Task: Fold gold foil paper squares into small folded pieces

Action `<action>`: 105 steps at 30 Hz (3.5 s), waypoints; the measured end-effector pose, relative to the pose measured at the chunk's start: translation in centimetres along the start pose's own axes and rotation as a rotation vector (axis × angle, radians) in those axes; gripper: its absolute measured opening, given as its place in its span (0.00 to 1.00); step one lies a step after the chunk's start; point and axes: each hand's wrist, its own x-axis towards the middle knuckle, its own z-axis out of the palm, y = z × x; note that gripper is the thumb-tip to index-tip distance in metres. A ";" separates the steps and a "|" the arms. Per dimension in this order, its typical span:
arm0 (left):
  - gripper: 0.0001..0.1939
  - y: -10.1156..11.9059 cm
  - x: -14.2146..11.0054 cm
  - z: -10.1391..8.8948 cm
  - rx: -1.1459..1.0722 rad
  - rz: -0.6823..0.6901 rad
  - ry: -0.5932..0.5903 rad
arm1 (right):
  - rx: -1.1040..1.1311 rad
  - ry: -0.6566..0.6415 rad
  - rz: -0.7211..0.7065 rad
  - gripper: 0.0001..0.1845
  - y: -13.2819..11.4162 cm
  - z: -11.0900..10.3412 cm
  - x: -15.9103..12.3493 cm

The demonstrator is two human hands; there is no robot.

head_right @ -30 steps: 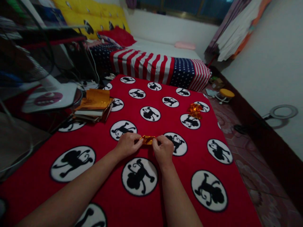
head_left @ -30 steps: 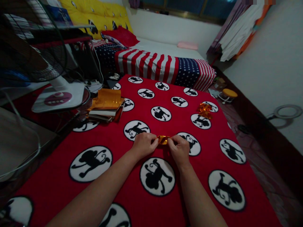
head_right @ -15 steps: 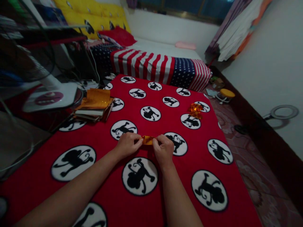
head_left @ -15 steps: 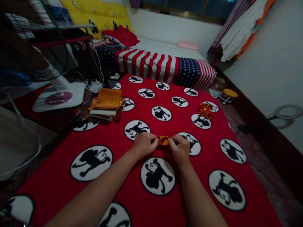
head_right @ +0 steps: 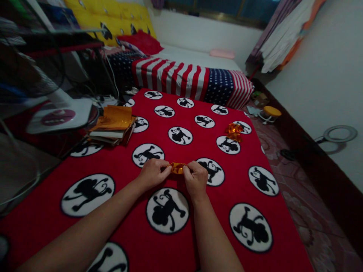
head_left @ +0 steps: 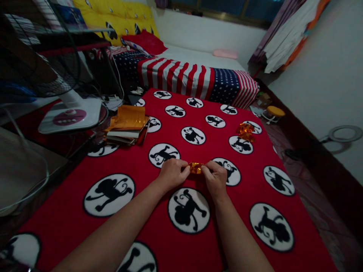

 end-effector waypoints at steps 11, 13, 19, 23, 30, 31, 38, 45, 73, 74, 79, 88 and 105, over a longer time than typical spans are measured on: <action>0.22 -0.5 0.2 -0.4 -0.169 -0.003 0.048 | 0.004 0.021 0.102 0.15 1.2 0.5 0.2; 0.24 -0.5 0.1 -0.4 -0.212 -0.003 0.060 | -0.020 0.035 0.108 0.15 1.3 0.5 0.3; 0.18 -0.8 0.1 0.1 -0.141 -0.026 0.112 | -0.057 0.024 0.133 0.13 1.2 0.2 0.3; 0.14 -1.1 0.3 0.7 -0.101 -0.028 0.150 | 0.019 0.006 0.159 0.07 1.5 -0.2 0.4; 0.14 -1.1 0.4 1.0 -0.062 -0.024 0.161 | 0.045 0.043 0.197 0.07 1.9 -0.2 0.3; 0.14 -1.1 0.3 1.0 -0.050 -0.020 0.154 | 0.033 0.038 0.187 0.07 1.8 -0.2 0.3; 0.13 -0.8 0.1 0.9 0.040 0.015 0.120 | -0.068 0.044 0.078 0.08 1.4 -0.4 0.4; 0.14 -0.6 0.2 1.0 0.035 -0.013 0.131 | -0.112 0.038 0.018 0.07 1.5 -0.5 0.3; 0.12 -0.7 0.2 1.2 0.039 0.077 0.093 | -0.121 0.058 -0.057 0.08 0.1 0.1 -0.3; 0.12 -0.7 0.2 1.2 0.045 0.060 0.093 | -0.093 0.013 -0.079 0.08 0.1 0.1 -0.3; 0.12 -0.5 0.3 0.9 0.022 -0.009 0.116 | -0.037 0.041 -0.039 0.09 0.3 0.3 -0.4; 0.21 -0.9 0.7 0.0 -0.182 -0.061 0.125 | -0.093 0.388 0.189 0.13 6.3 -4.1 4.1; 0.24 -1.2 1.2 0.7 -0.202 -0.159 0.156 | -0.462 0.618 0.341 0.16 18.7 -12.4 11.8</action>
